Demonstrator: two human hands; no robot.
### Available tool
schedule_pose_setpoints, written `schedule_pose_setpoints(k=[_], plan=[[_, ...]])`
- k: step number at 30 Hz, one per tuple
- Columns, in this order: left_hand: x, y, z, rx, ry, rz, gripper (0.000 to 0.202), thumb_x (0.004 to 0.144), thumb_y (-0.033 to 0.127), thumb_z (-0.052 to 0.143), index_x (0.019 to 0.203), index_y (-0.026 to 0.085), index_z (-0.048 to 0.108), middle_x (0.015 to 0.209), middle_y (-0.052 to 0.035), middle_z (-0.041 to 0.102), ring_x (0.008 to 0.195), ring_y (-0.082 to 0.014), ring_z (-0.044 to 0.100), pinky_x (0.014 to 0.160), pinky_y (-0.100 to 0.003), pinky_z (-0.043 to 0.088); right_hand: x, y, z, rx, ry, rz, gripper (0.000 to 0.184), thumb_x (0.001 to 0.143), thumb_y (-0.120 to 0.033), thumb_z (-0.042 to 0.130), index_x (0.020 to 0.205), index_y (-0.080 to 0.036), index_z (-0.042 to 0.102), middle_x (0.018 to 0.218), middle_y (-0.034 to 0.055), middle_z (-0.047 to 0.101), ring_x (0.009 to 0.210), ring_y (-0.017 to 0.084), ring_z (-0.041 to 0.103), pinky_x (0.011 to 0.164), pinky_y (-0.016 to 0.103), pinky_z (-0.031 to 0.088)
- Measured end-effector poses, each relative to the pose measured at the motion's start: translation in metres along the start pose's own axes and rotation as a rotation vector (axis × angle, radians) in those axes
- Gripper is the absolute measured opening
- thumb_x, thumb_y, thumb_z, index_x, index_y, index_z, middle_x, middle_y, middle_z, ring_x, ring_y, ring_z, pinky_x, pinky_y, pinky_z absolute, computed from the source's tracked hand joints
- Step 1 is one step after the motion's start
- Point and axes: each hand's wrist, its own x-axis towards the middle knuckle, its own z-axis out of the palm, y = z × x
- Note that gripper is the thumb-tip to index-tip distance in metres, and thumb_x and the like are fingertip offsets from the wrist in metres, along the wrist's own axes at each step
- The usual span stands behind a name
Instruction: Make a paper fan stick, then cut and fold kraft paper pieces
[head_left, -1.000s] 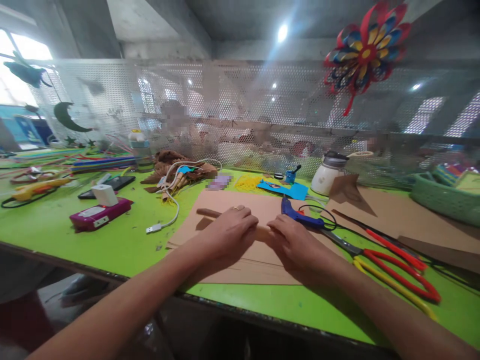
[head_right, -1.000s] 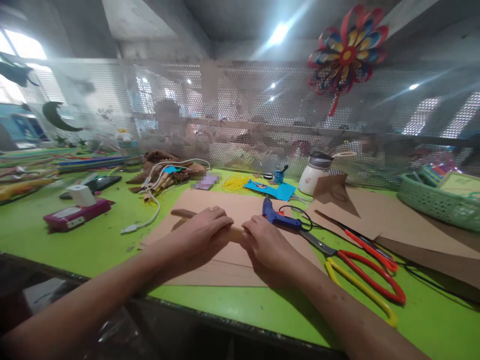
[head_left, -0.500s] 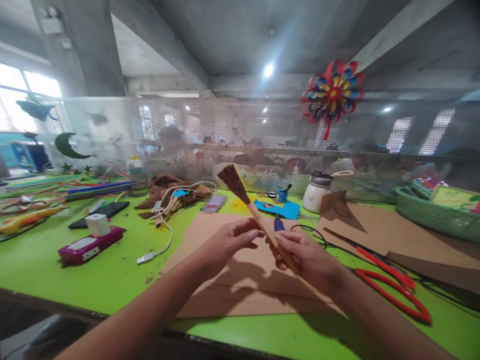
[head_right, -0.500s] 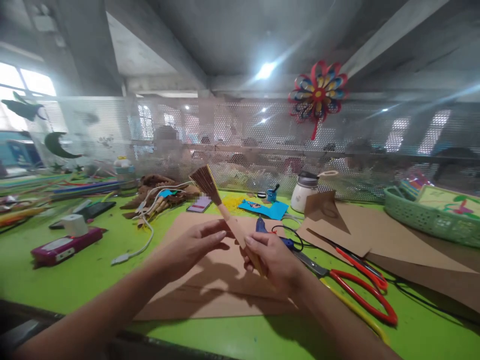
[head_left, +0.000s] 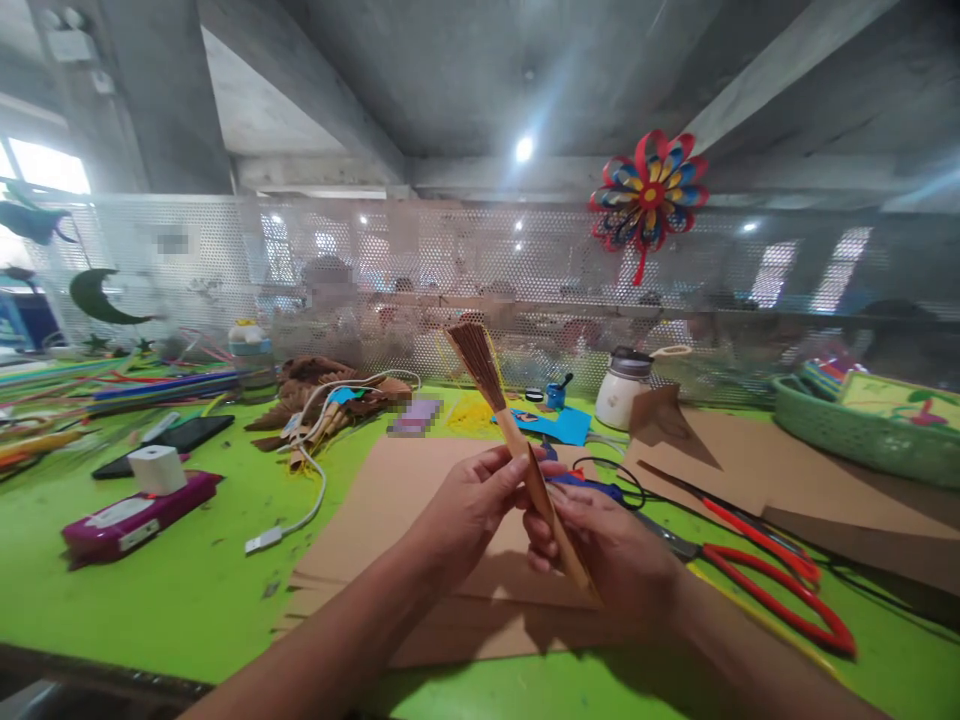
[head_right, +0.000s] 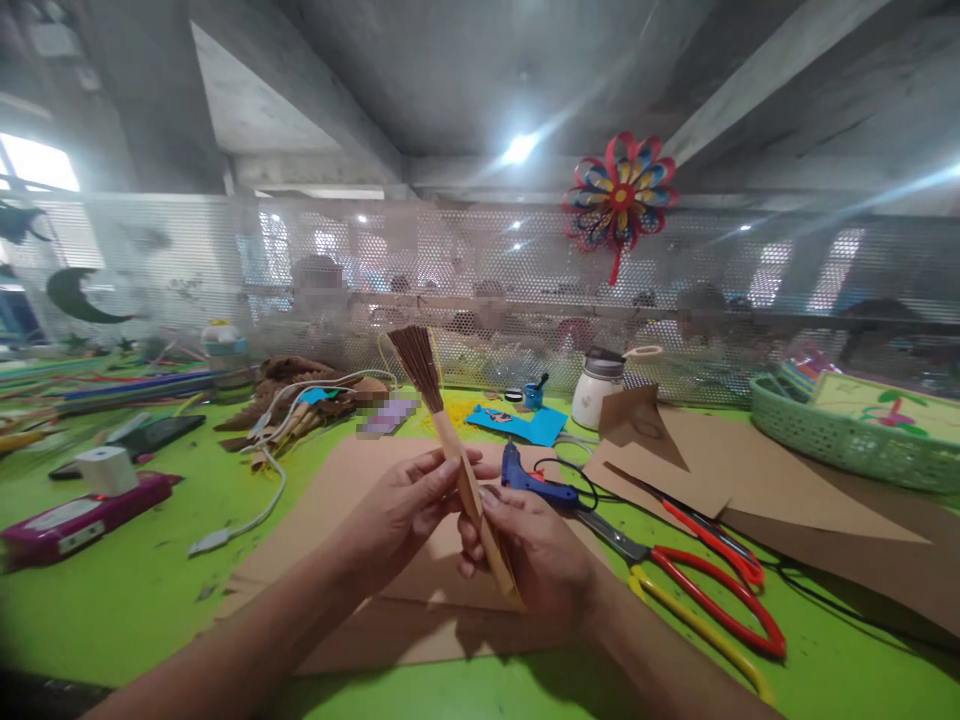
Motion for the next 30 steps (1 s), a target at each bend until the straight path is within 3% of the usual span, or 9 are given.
schedule_pose_setpoints(k=[3,5,7,10,12,14,18,30], plan=[[0.0,-0.006,-0.002,0.001,-0.016,-0.038,0.032,0.084,0.039,0.054,0.102,0.012,0.058,0.085,-0.0106,0.066,0.05,-0.0143,0.056,0.043,-0.028,0.045,0.003,0.006,-0.002,-0.061,0.042,0.005,0.02,0.087,-0.035,0.05,0.1,-0.022,0.057,0.074,0.0001,0.051,0.063,0.011,0.048,0.065,0.027,0.044],[0.0,-0.008,-0.005,0.031,0.026,-0.009,0.029,0.084,0.037,0.056,0.096,0.011,0.059,0.081,-0.0091,0.066,0.054,-0.0138,0.057,0.05,-0.028,0.048,0.003,0.004,-0.004,-0.192,0.073,0.033,0.023,0.087,-0.039,0.05,0.098,-0.021,0.059,0.074,0.001,0.054,0.064,0.012,0.051,0.064,0.027,0.044],[-0.001,-0.008,-0.01,0.068,0.075,0.025,0.026,0.083,0.036,0.058,0.09,0.011,0.06,0.081,-0.0087,0.066,0.066,-0.0145,0.061,0.065,-0.029,0.05,0.002,-0.003,-0.004,-0.489,0.132,0.012,0.027,0.085,-0.041,0.052,0.087,-0.018,0.064,0.073,0.0026,0.057,0.066,0.014,0.052,0.064,0.029,0.044],[-0.002,-0.007,-0.018,0.106,0.079,-0.011,0.027,0.084,0.038,0.057,0.087,0.011,0.06,0.083,-0.0087,0.066,0.079,-0.0165,0.062,0.078,-0.032,0.048,-0.001,-0.018,-0.007,-0.992,0.304,-0.251,0.024,0.083,-0.037,0.057,0.076,-0.017,0.066,0.074,0.0045,0.059,0.073,0.017,0.054,0.07,0.033,0.045],[-0.002,-0.01,-0.021,0.114,0.046,-0.076,0.028,0.084,0.04,0.056,0.087,0.013,0.059,0.084,-0.0082,0.065,0.078,-0.0172,0.062,0.077,-0.033,0.048,-0.004,-0.026,-0.008,-1.135,0.359,-0.46,0.017,0.083,-0.032,0.057,0.082,-0.018,0.066,0.085,0.0065,0.061,0.081,0.019,0.056,0.075,0.035,0.047],[-0.002,-0.014,-0.021,0.105,0.001,-0.114,0.028,0.083,0.04,0.057,0.09,0.013,0.059,0.082,-0.007,0.064,0.074,-0.0164,0.062,0.077,-0.035,0.048,-0.006,-0.03,-0.009,-1.185,0.323,-0.572,0.015,0.084,-0.027,0.055,0.094,-0.019,0.064,0.098,0.0083,0.06,0.09,0.02,0.056,0.078,0.037,0.048],[0.0,-0.024,-0.017,0.079,-0.068,-0.113,0.032,0.081,0.041,0.06,0.099,0.014,0.059,0.081,-0.0057,0.062,0.071,-0.0145,0.059,0.08,-0.039,0.048,-0.009,-0.03,-0.004,-1.293,0.211,-0.586,0.025,0.084,-0.021,0.054,0.109,-0.021,0.059,0.112,0.01,0.056,0.101,0.023,0.054,0.085,0.041,0.048],[-0.006,-0.021,-0.006,0.143,-0.045,-0.115,0.035,0.08,0.043,0.06,0.098,0.013,0.057,0.08,-0.0056,0.062,0.071,-0.0149,0.059,0.072,-0.031,0.047,-0.009,-0.028,0.001,-1.335,0.214,-0.599,0.017,0.081,-0.021,0.058,0.097,-0.02,0.058,0.099,0.0081,0.057,0.09,0.021,0.055,0.078,0.038,0.05]])
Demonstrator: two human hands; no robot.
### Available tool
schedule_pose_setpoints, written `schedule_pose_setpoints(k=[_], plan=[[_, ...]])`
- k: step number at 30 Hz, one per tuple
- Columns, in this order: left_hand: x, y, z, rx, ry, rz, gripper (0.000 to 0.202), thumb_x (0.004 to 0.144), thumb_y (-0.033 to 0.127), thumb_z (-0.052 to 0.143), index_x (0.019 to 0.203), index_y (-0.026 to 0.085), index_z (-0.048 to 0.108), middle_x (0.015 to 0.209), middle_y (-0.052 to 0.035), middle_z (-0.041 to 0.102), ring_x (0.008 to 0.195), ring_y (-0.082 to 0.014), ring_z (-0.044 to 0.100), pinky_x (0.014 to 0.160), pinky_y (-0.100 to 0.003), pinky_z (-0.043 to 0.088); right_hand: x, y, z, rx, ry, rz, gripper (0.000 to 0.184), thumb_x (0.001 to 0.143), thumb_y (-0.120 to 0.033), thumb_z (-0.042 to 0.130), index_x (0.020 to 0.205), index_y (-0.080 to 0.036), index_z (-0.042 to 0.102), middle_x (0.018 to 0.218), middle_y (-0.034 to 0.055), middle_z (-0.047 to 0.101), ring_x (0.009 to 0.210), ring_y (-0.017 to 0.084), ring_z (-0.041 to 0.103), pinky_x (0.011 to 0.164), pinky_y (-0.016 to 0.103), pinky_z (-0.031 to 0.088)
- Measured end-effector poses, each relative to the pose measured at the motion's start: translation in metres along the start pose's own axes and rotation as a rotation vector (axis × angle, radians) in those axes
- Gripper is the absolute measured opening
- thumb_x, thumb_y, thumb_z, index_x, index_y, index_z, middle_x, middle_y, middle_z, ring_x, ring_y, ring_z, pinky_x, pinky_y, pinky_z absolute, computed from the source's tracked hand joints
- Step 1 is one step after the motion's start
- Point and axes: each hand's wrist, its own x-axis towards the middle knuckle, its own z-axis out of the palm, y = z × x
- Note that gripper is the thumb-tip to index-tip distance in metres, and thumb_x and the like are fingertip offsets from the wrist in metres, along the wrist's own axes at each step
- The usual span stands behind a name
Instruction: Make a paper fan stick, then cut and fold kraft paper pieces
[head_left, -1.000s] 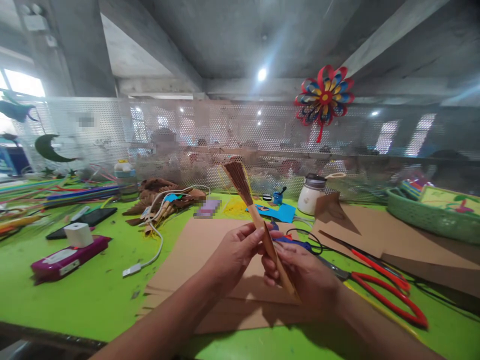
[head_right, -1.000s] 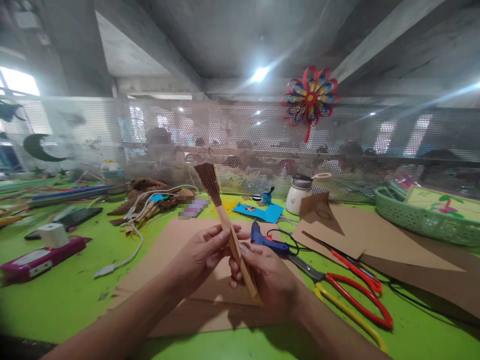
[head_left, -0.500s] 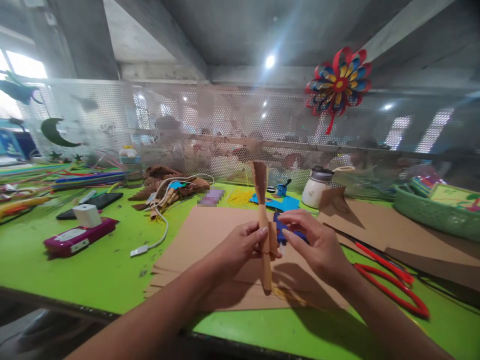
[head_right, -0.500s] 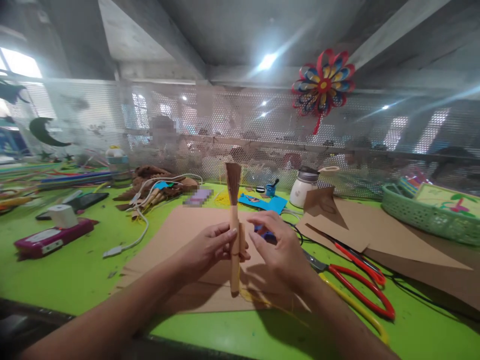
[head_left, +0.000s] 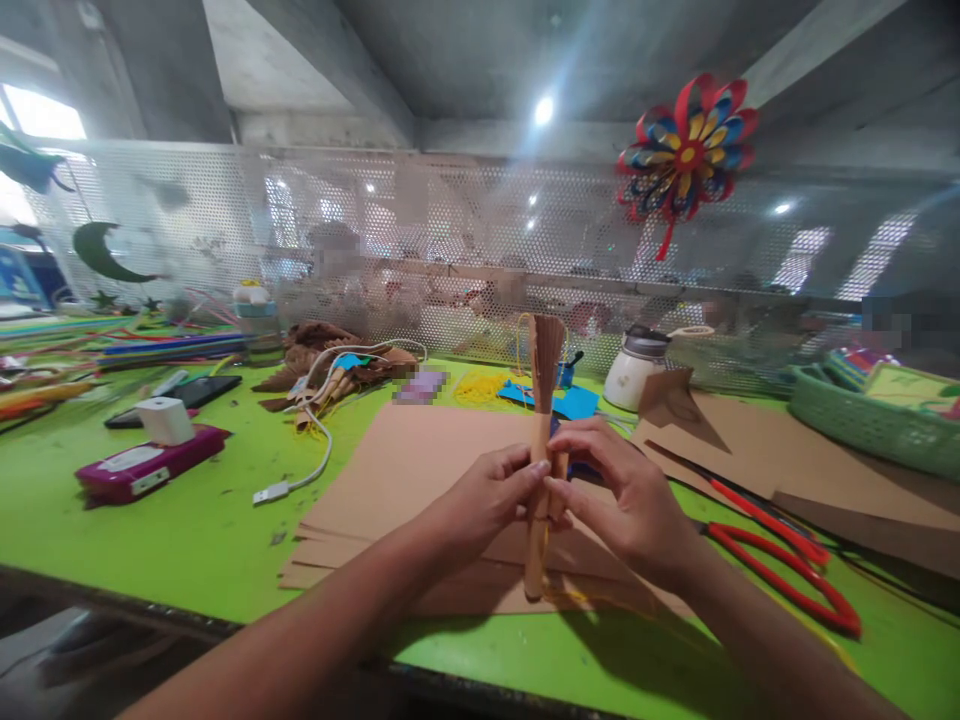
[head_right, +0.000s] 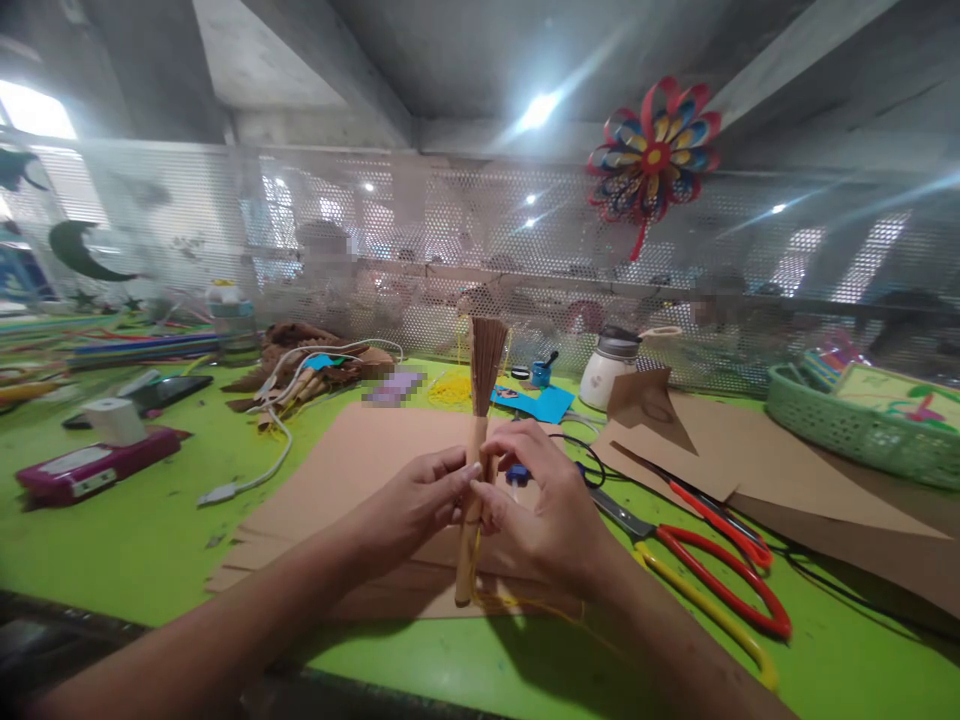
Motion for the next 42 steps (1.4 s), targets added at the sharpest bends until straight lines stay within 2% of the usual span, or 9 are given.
schedule_pose_setpoints(k=[12,17,20,23,27,30,34,37,42], plan=[[0.0,-0.004,-0.001,-0.014,-0.022,0.028,0.033,0.082,0.041,0.058,0.099,0.013,0.055,0.078,-0.0046,0.059,0.068,-0.0135,0.057,0.072,-0.031,0.047,0.002,0.001,-0.003,0.047,-0.054,0.002,0.015,0.081,-0.018,0.057,0.096,-0.02,0.057,0.097,0.0061,0.055,0.085,0.018,0.055,0.074,0.035,0.052],[0.0,-0.003,0.001,-0.003,0.0,0.018,0.031,0.082,0.04,0.059,0.094,0.012,0.057,0.077,-0.0056,0.061,0.068,-0.0146,0.059,0.071,-0.032,0.047,0.003,0.0,-0.003,0.064,-0.065,0.018,0.015,0.08,-0.018,0.057,0.095,-0.02,0.058,0.096,0.0059,0.055,0.084,0.018,0.055,0.076,0.036,0.051],[0.002,0.002,0.001,-0.039,0.037,0.037,0.03,0.081,0.038,0.061,0.096,0.012,0.06,0.078,-0.006,0.063,0.068,-0.0148,0.059,0.072,-0.033,0.048,0.002,0.0,-0.001,0.187,-0.069,0.099,0.025,0.081,-0.022,0.057,0.106,-0.021,0.056,0.104,0.0074,0.056,0.087,0.018,0.057,0.075,0.036,0.052],[0.004,0.009,-0.003,-0.082,0.12,0.075,0.03,0.078,0.034,0.064,0.099,0.013,0.063,0.085,-0.0076,0.066,0.074,-0.0156,0.06,0.076,-0.033,0.048,0.0,0.003,0.006,0.306,-0.008,0.205,0.033,0.083,-0.028,0.056,0.115,-0.02,0.051,0.106,0.0088,0.057,0.089,0.019,0.058,0.074,0.035,0.052],[0.003,0.013,-0.009,-0.099,0.291,0.123,0.026,0.077,0.032,0.065,0.09,0.01,0.066,0.086,-0.0093,0.067,0.079,-0.0164,0.061,0.08,-0.03,0.045,-0.004,0.007,0.018,0.244,0.125,0.314,0.021,0.084,-0.036,0.057,0.093,-0.016,0.059,0.09,0.0065,0.061,0.081,0.018,0.058,0.074,0.033,0.048],[0.003,0.01,-0.012,-0.122,0.364,0.155,0.024,0.075,0.03,0.067,0.085,0.009,0.066,0.081,-0.0081,0.067,0.076,-0.0155,0.061,0.08,-0.029,0.045,-0.006,0.008,0.03,0.307,0.056,0.418,0.025,0.085,-0.04,0.054,0.089,-0.016,0.059,0.083,0.0043,0.063,0.076,0.016,0.057,0.069,0.029,0.046],[0.005,0.004,-0.011,-0.13,0.374,0.158,0.025,0.073,0.03,0.07,0.085,0.009,0.065,0.078,-0.0067,0.065,0.071,-0.014,0.059,0.076,-0.029,0.046,-0.007,0.007,0.043,0.525,-0.047,0.504,0.029,0.082,-0.043,0.058,0.092,-0.016,0.059,0.081,0.0025,0.063,0.073,0.014,0.057,0.062,0.025,0.044],[0.006,0.0,-0.008,-0.106,0.364,0.17,0.025,0.074,0.031,0.069,0.087,0.01,0.065,0.075,-0.0055,0.063,0.067,-0.0128,0.056,0.074,-0.03,0.046,-0.006,0.005,0.045,0.615,-0.029,0.587,0.03,0.078,-0.044,0.063,0.083,-0.014,0.058,0.07,0.0001,0.06,0.065,0.012,0.055,0.058,0.023,0.043],[0.004,0.002,-0.004,-0.116,0.348,0.17,0.028,0.074,0.029,0.069,0.093,0.01,0.064,0.077,-0.0065,0.064,0.065,-0.0121,0.056,0.072,-0.029,0.046,-0.005,-0.001,0.04,0.648,-0.008,0.666,0.035,0.072,-0.047,0.068,0.075,-0.013,0.059,0.066,0.0003,0.059,0.062,0.012,0.053,0.058,0.024,0.042]])
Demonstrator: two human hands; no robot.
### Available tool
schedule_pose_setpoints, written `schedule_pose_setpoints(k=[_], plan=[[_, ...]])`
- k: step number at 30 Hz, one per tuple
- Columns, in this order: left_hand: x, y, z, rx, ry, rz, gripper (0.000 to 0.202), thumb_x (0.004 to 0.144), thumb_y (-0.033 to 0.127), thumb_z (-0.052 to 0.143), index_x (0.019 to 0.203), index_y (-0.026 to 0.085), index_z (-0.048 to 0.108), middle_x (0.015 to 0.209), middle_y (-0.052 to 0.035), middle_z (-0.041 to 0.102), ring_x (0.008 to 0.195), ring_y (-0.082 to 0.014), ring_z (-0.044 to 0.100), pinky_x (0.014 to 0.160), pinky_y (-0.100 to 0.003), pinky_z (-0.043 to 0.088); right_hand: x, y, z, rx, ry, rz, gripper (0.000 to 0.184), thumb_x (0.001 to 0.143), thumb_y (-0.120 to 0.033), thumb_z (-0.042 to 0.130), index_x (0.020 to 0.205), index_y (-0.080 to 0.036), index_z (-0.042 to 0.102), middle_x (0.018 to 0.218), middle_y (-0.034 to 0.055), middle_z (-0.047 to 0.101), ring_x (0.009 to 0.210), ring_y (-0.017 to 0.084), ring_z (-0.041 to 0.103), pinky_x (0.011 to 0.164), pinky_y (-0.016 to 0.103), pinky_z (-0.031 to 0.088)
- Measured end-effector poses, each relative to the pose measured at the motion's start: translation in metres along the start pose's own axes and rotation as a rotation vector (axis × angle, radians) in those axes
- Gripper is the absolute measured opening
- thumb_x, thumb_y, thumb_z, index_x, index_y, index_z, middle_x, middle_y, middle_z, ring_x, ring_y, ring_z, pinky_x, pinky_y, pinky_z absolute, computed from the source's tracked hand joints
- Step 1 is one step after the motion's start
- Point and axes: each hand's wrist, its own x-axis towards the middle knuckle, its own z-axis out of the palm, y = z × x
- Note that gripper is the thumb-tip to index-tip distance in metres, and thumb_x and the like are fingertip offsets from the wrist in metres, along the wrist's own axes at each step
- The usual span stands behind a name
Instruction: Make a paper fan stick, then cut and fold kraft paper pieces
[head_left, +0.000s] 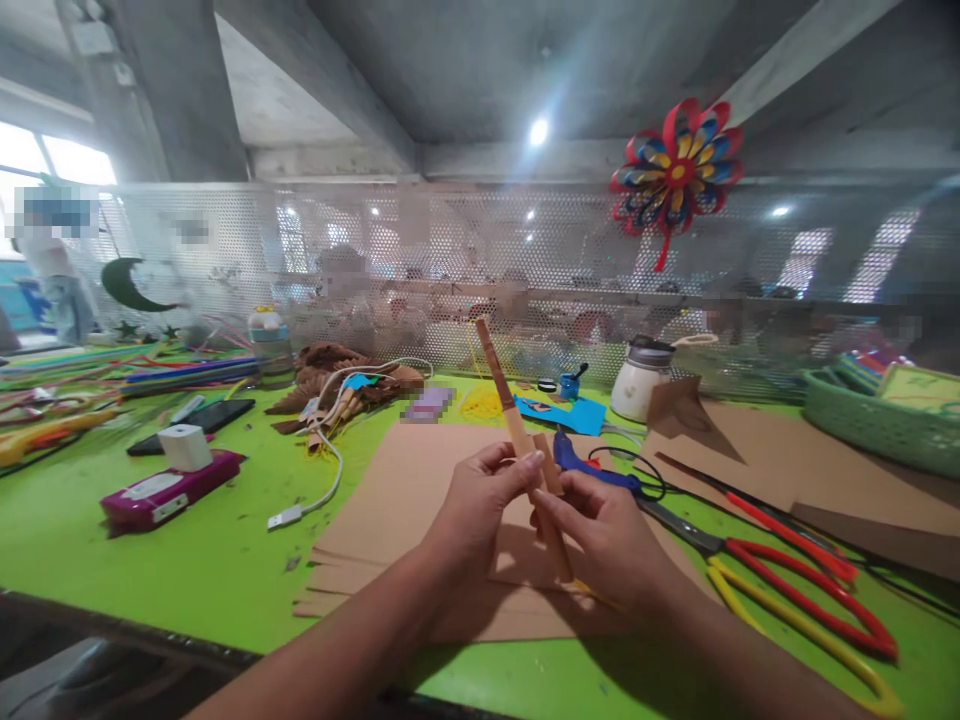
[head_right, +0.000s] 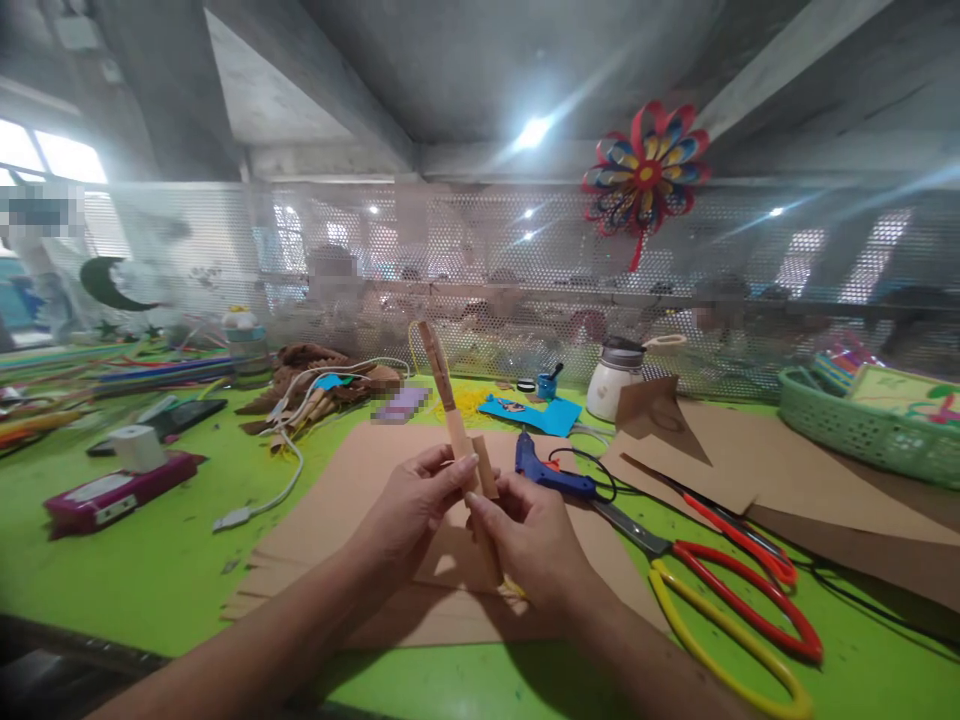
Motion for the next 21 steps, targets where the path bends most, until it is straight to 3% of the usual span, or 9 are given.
schedule_pose_setpoints(k=[8,14,21], plan=[[-0.011,0.018,0.006,-0.048,-0.138,0.022,0.028,0.075,0.021,0.066,0.099,0.008,0.065,0.085,-0.0107,0.065,0.064,-0.0117,0.053,0.064,-0.027,0.045,-0.005,-0.007,-0.006,0.017,-0.08,-0.1,0.031,0.077,-0.044,0.064,0.082,-0.014,0.06,0.069,0.0009,0.06,0.066,0.012,0.055,0.063,0.025,0.044],[-0.01,0.016,0.001,0.013,-0.286,0.011,0.026,0.083,0.025,0.058,0.103,0.011,0.066,0.084,-0.0083,0.063,0.063,-0.0115,0.05,0.061,-0.027,0.044,-0.005,-0.007,-0.014,0.03,-0.156,-0.155,0.024,0.083,-0.039,0.06,0.087,-0.015,0.061,0.071,0.0009,0.061,0.067,0.012,0.056,0.063,0.024,0.044],[-0.009,0.015,-0.001,-0.012,-0.288,-0.054,0.026,0.082,0.025,0.06,0.104,0.012,0.067,0.079,-0.0066,0.06,0.068,-0.0143,0.054,0.057,-0.027,0.045,-0.003,-0.001,-0.015,0.177,-0.226,-0.103,0.018,0.084,-0.033,0.061,0.085,-0.015,0.063,0.074,0.0016,0.062,0.069,0.011,0.057,0.065,0.023,0.044]])
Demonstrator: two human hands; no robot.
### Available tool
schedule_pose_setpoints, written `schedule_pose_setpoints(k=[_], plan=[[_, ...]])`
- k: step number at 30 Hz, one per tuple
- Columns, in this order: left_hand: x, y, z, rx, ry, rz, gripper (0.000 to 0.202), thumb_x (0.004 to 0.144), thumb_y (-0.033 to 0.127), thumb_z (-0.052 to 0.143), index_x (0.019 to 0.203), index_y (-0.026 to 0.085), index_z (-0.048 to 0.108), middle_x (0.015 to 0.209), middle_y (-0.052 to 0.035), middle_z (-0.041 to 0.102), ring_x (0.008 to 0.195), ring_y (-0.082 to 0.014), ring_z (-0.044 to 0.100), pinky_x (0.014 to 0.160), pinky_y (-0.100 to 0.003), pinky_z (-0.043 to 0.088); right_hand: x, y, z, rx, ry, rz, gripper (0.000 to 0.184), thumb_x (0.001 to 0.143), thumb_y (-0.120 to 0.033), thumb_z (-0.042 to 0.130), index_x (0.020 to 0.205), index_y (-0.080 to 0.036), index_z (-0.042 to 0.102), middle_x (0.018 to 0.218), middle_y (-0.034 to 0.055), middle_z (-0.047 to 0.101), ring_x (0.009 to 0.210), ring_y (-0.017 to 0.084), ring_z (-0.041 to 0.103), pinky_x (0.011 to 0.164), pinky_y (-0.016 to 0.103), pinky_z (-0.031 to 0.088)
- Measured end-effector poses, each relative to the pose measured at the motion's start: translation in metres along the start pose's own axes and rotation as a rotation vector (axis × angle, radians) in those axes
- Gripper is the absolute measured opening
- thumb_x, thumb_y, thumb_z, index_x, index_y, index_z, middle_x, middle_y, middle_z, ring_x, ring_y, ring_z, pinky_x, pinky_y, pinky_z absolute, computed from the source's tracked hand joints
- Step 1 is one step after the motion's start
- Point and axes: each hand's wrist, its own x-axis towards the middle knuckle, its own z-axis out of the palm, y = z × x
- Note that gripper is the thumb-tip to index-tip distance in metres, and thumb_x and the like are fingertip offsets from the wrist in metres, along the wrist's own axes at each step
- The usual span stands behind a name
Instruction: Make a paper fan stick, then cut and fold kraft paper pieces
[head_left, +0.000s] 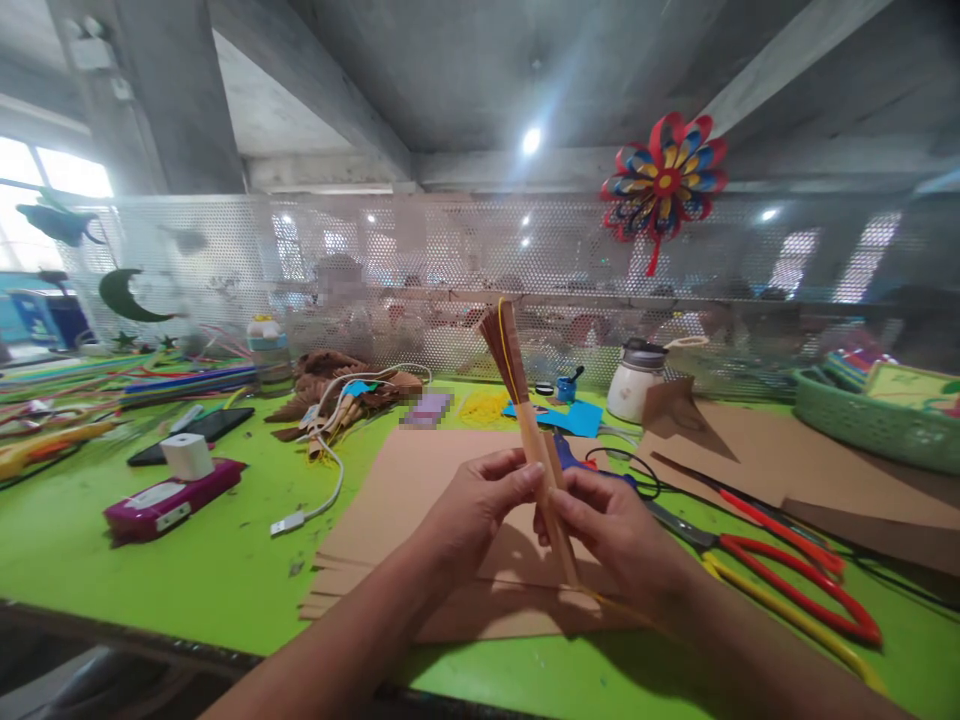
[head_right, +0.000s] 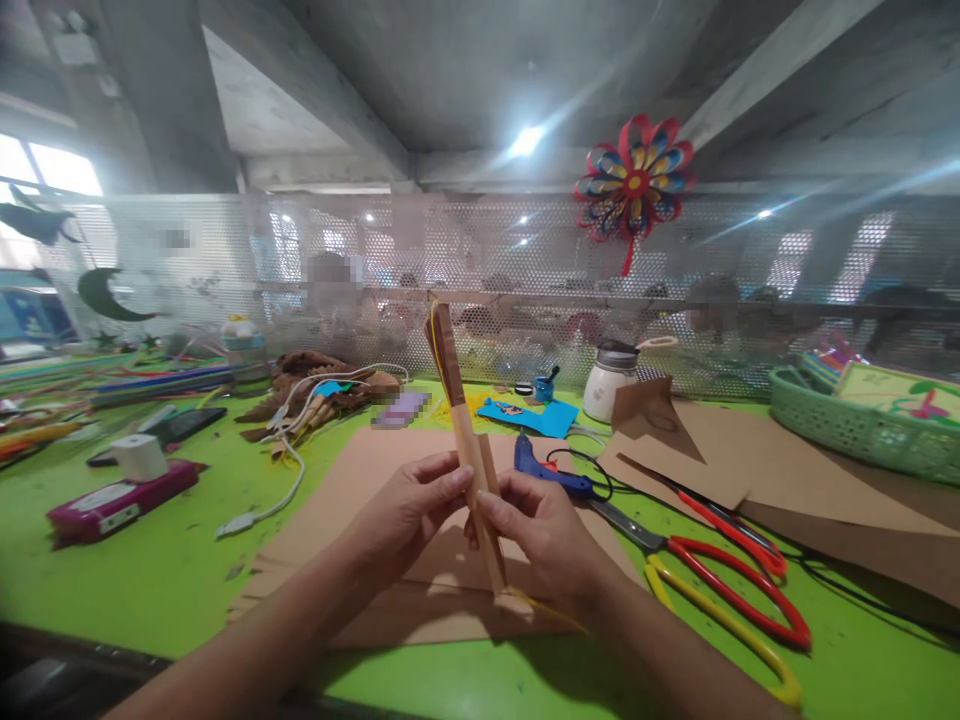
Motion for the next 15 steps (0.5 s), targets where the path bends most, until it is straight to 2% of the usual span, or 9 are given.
schedule_pose_setpoints(k=[4,10,15], plan=[[0.001,0.0006,-0.002,-0.022,0.027,-0.018,0.025,0.079,0.023,0.064,0.101,0.011,0.067,0.085,-0.0091,0.062,0.072,-0.016,0.056,0.056,-0.026,0.046,0.0019,0.0047,-0.0022,0.168,-0.048,0.061,0.016,0.082,-0.029,0.063,0.09,-0.015,0.065,0.076,0.0018,0.062,0.07,0.011,0.058,0.068,0.025,0.045],[0.003,0.0002,-0.0049,-0.006,0.018,-0.028,0.028,0.079,0.024,0.063,0.103,0.009,0.066,0.091,-0.0129,0.064,0.073,-0.018,0.057,0.055,-0.028,0.048,0.0017,0.0047,-0.003,0.151,-0.03,0.091,0.02,0.081,-0.031,0.065,0.087,-0.012,0.068,0.076,0.005,0.064,0.07,0.013,0.059,0.068,0.026,0.044],[0.0024,0.0016,-0.0033,-0.001,0.038,-0.01,0.025,0.078,0.021,0.064,0.099,0.009,0.068,0.089,-0.0118,0.065,0.071,-0.015,0.058,0.06,-0.026,0.049,-0.0003,0.0013,-0.001,0.187,-0.012,0.114,0.021,0.077,-0.03,0.069,0.087,-0.012,0.069,0.076,0.004,0.064,0.07,0.013,0.059,0.069,0.026,0.045]])
